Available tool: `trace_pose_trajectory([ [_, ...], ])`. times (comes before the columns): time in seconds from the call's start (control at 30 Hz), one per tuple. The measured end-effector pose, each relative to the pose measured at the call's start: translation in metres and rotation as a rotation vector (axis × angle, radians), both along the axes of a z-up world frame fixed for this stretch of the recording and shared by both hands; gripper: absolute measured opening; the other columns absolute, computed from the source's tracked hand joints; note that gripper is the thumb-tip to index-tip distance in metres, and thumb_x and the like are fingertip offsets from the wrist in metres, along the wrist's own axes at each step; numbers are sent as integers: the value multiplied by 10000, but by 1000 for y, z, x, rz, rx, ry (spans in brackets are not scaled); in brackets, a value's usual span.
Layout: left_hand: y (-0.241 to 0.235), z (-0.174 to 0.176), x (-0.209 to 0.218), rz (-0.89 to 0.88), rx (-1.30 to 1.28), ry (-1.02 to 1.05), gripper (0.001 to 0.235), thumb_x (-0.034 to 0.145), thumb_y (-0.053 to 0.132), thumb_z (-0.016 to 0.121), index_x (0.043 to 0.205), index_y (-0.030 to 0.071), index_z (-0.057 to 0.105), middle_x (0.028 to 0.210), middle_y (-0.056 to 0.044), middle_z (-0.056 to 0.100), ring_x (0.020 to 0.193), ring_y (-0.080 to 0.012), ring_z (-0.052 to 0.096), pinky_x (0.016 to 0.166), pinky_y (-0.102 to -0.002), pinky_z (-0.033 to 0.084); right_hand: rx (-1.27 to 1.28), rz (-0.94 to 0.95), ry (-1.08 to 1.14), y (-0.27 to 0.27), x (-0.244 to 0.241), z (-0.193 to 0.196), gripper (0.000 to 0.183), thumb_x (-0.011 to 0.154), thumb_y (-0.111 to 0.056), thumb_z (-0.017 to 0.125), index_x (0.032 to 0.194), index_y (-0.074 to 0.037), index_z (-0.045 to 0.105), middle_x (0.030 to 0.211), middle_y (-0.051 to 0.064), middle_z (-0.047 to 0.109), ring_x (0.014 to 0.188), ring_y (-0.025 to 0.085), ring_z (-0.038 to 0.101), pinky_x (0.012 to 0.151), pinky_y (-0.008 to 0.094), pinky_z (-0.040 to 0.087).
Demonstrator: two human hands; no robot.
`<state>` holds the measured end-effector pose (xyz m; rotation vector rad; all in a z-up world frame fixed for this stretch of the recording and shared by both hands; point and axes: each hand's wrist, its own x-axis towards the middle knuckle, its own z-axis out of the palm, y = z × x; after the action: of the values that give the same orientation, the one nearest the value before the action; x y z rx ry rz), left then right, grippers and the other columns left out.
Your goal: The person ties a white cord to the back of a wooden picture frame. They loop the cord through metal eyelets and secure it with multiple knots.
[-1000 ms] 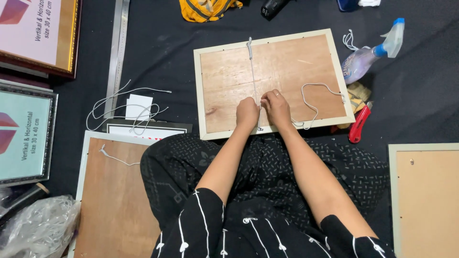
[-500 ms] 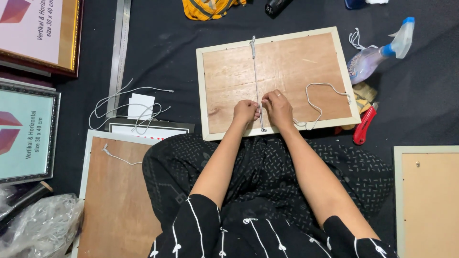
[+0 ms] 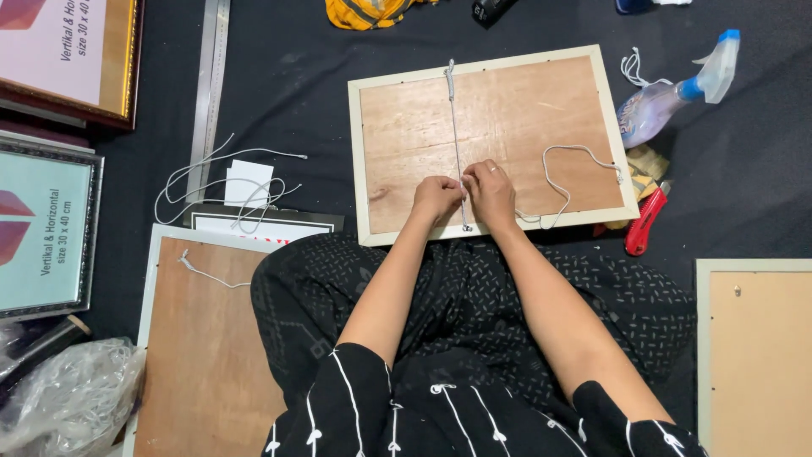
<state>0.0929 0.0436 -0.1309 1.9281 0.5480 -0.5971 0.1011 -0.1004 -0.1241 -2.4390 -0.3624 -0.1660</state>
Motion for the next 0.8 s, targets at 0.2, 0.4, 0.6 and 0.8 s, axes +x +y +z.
trace_pose_trajectory([
  [0.2,0,19,-6,196,-222,-19,194,815,86,702,988,30,771,724,-134,755,644,-160,748,640,-219,632,75,-22,89,-6,7,-11,85,957,-228,754,980,-182,687,965,37,594,954,306,656,868,438,555],
  [0.4,6,-11,-5,306,-399,0,243,832,33,735,1063,-44,737,874,-240,748,749,-258,774,672,-281,669,-28,16,342,-22,10,15,70,969,-250,726,1031,-237,694,939,26,643,1000,284,666,918,439,531],
  [0.6,7,-18,-6,326,-462,-13,258,841,20,743,1082,-68,718,890,-247,733,768,-268,769,688,-293,669,-372,83,370,-28,5,3,154,931,-354,727,1029,-239,699,1046,10,656,1131,297,606,991,475,481],
  [0.8,9,-20,-6,323,-475,-18,238,852,37,747,1068,-61,723,872,-259,731,743,-268,769,676,-298,675,-215,152,189,-9,0,-5,112,979,-287,702,1090,-270,696,966,-7,655,1048,259,627,972,406,492],
])
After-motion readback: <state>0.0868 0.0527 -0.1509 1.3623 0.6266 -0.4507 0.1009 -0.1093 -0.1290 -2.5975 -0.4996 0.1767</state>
